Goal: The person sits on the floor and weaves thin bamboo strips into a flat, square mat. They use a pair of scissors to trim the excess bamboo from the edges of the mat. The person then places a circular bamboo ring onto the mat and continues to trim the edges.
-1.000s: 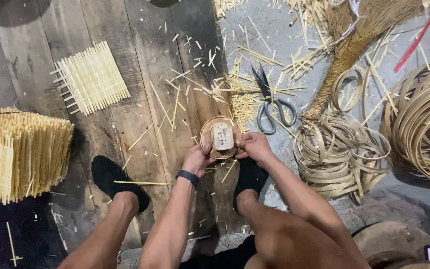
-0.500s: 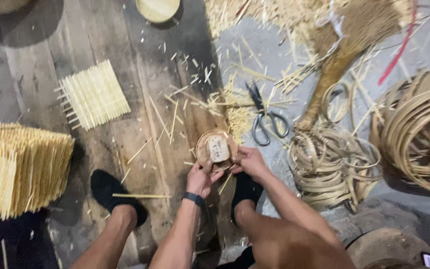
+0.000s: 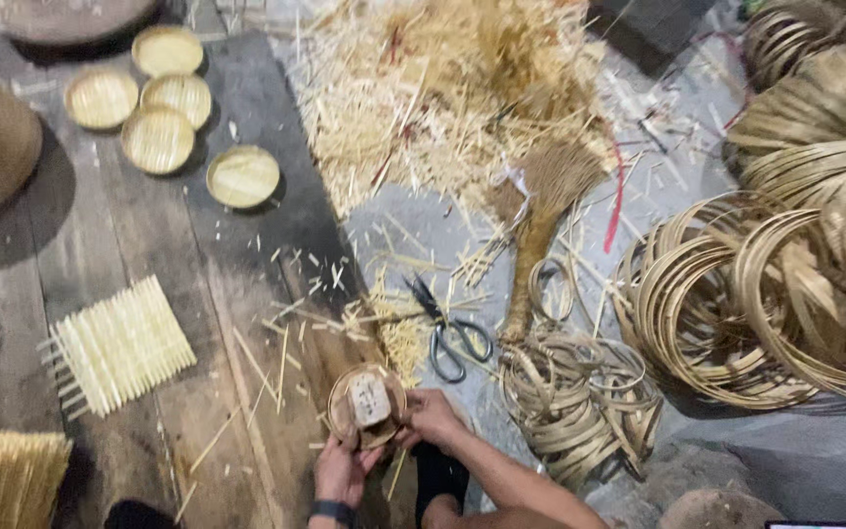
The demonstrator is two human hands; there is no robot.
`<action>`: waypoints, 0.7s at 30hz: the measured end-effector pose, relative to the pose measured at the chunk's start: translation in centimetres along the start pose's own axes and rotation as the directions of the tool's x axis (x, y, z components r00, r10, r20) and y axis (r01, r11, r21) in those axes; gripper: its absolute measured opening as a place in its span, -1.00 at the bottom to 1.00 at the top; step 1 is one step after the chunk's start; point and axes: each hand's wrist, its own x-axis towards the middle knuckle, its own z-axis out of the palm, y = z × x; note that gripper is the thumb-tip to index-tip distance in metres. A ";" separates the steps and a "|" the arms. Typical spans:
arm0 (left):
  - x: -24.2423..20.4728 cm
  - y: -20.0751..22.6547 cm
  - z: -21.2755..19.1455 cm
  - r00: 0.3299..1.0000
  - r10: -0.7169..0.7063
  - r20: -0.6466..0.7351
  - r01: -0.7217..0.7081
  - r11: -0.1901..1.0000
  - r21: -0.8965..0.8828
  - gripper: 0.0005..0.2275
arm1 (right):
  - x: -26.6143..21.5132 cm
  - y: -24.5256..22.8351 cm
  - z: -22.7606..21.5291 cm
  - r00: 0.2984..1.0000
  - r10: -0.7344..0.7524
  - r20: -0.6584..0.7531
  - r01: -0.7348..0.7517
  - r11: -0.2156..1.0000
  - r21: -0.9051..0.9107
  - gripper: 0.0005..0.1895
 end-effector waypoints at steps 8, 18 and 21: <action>-3.4 4.4 2.2 0.932 0.331 0.149 -0.356 0.752 0.555 -0.63 | -3.8 -6.7 1.0 0.925 -0.364 0.106 0.376 0.845 -0.380 -0.16; -3.7 5.4 6.8 0.773 0.574 0.268 -0.536 0.366 0.761 -0.60 | -6.9 -8.2 4.1 0.935 -0.351 -0.058 0.273 0.813 -0.515 -0.14; -2.8 5.0 6.1 0.710 0.636 0.302 -0.623 0.366 0.692 -0.61 | -6.8 -7.9 4.2 0.925 -0.375 -0.059 0.297 0.811 -0.504 -0.16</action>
